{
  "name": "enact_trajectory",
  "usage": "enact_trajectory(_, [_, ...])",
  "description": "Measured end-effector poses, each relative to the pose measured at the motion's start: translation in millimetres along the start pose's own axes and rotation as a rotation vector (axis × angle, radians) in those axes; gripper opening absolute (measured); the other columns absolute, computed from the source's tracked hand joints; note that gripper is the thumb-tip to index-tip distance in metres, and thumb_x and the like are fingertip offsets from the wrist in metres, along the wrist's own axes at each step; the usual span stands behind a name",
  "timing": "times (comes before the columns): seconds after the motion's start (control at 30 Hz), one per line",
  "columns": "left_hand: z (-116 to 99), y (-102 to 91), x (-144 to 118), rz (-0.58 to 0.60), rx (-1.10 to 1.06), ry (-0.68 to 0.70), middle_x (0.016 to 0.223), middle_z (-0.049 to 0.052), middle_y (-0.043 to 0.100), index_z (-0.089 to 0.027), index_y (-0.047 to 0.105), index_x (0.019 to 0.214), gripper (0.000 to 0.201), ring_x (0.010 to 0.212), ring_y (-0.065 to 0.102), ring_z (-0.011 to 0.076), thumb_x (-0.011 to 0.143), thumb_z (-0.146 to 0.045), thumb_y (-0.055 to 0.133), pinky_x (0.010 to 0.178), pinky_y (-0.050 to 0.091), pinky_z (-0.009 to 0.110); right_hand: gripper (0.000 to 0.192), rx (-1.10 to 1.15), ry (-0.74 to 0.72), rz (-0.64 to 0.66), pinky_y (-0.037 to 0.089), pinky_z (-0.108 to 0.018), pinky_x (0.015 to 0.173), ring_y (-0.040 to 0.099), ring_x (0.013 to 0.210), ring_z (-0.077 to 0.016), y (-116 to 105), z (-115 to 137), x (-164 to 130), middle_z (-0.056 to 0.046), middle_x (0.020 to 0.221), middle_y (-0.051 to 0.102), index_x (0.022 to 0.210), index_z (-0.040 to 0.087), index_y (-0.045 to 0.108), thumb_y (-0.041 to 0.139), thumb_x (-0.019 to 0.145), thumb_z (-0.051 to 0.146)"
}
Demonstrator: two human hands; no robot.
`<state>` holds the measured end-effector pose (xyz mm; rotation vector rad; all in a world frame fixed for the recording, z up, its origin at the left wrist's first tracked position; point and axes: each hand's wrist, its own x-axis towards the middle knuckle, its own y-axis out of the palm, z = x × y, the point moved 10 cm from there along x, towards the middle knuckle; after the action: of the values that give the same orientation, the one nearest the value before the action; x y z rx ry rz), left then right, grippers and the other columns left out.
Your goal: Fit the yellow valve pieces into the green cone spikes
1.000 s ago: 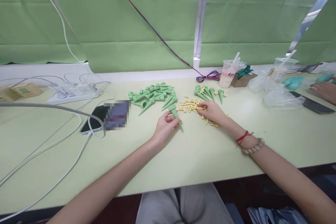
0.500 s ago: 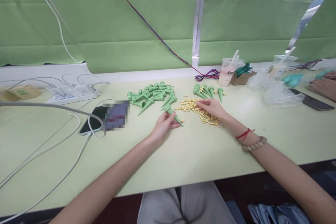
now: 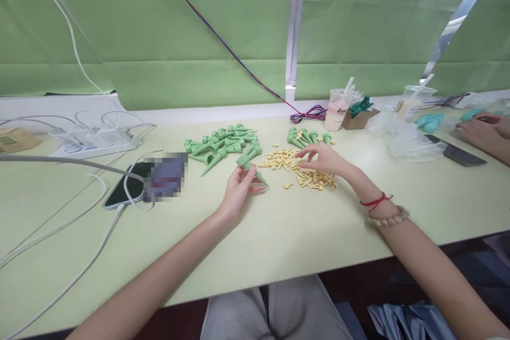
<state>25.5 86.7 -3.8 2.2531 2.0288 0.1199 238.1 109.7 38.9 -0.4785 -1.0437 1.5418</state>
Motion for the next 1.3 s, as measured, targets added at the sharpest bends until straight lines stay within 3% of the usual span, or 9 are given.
enact_trajectory(0.23, [6.7,10.9,-4.1,0.061,0.030,-0.061,0.075,0.001,0.056,-0.015,0.053,0.084,0.026,0.063,0.059,0.0119,0.072,-0.036,0.063,0.062,0.056,0.032,0.037,-0.125,0.008,0.027,0.047,-0.026,0.066,0.061,0.072,-0.0150,35.9,10.9,1.8,-0.009,0.102,0.062,0.107,0.016,0.062,0.059,0.071,0.023])
enact_trajectory(0.37, [8.7,14.0,-5.9,0.088,0.044,-0.089,0.072,0.000,0.054,-0.015,0.052,0.084,0.026,0.062,0.060,0.0124,0.073,-0.037,0.062,0.060,0.056,0.031,0.020,-0.129,0.050,-0.036,0.045,-0.026,0.062,0.060,0.065,-0.0146,32.7,8.4,4.1,-0.007,0.085,0.067,0.088,0.015,0.068,0.057,0.073,0.021])
enact_trajectory(0.57, [4.1,19.0,-8.5,0.132,0.055,-0.082,0.071,0.001,0.054,-0.014,0.052,0.085,0.025,0.063,0.059,0.0129,0.075,-0.036,0.060,0.061,0.056,0.030,0.017,0.036,0.046,-0.235,0.047,-0.029,0.063,0.062,0.065,-0.0167,13.0,0.4,5.5,-0.004,0.081,0.070,0.081,0.018,0.069,0.053,0.077,0.024])
enact_trajectory(0.67, [3.1,31.3,-13.6,0.250,0.015,-0.091,0.077,0.004,0.059,-0.014,0.051,0.085,0.024,0.067,0.061,0.0151,0.077,-0.037,0.057,0.058,0.053,0.028,0.016,0.065,0.085,-0.306,0.048,-0.031,0.063,0.063,0.064,-0.0174,6.5,-6.7,5.0,-0.004,0.078,0.070,0.080,0.019,0.069,0.055,0.073,0.024])
enact_trajectory(0.8, [15.6,62.7,-35.3,0.562,-0.087,-0.249,0.081,0.009,0.065,-0.016,0.044,0.087,0.024,0.067,0.065,0.0217,0.082,-0.040,0.049,0.052,0.050,0.030,0.020,0.074,0.102,-0.381,0.049,-0.033,0.071,0.064,0.073,-0.0190,-0.8,-6.0,2.3,-0.004,0.080,0.070,0.083,0.018,0.069,0.054,0.071,0.020])
enact_trajectory(0.9, [24.2,74.2,-48.2,0.676,-0.119,-0.337,0.093,0.015,0.067,-0.016,0.043,0.087,0.021,0.090,0.063,0.0259,0.084,-0.037,0.048,0.069,0.050,0.037,0.018,0.106,0.087,-0.405,0.048,-0.036,0.078,0.064,0.080,-0.0206,-2.4,-0.2,0.7,-0.004,0.080,0.070,0.080,0.018,0.069,0.056,0.068,0.018])
enact_trajectory(1.0, [25.6,72.6,-44.8,0.641,-0.124,-0.313,0.106,0.016,0.064,-0.015,0.047,0.084,0.017,0.110,0.054,0.0235,0.085,-0.033,0.049,0.092,0.038,0.039,0.018,0.268,0.090,-0.387,0.049,-0.037,0.079,0.065,0.079,-0.0202,1.7,2.9,1.2,-0.005,0.081,0.069,0.082,0.017,0.067,0.058,0.067,0.018])
enact_trajectory(1.13, [23.2,63.0,-31.6,0.539,-0.121,-0.232,0.121,0.012,0.056,-0.016,0.055,0.092,0.019,0.120,0.045,0.0212,0.084,-0.032,0.051,0.101,0.031,0.038,0.021,0.677,0.208,-0.311,0.050,-0.031,0.077,0.065,0.081,-0.0166,16.7,-0.3,1.4,-0.006,0.090,0.066,0.093,0.017,0.062,0.052,0.075,0.022])
enact_trajectory(1.3, [8.9,41.2,-15.7,0.343,-0.095,-0.081,0.101,0.010,0.064,-0.014,0.058,0.094,0.025,0.097,0.060,0.0212,0.079,-0.034,0.057,0.088,0.044,0.037,0.024,1.007,0.320,-0.180,0.049,-0.025,0.077,0.066,0.081,-0.0131,36.0,9.1,-3.2,-0.003,0.092,0.065,0.097,0.019,0.062,0.059,0.075,0.029])
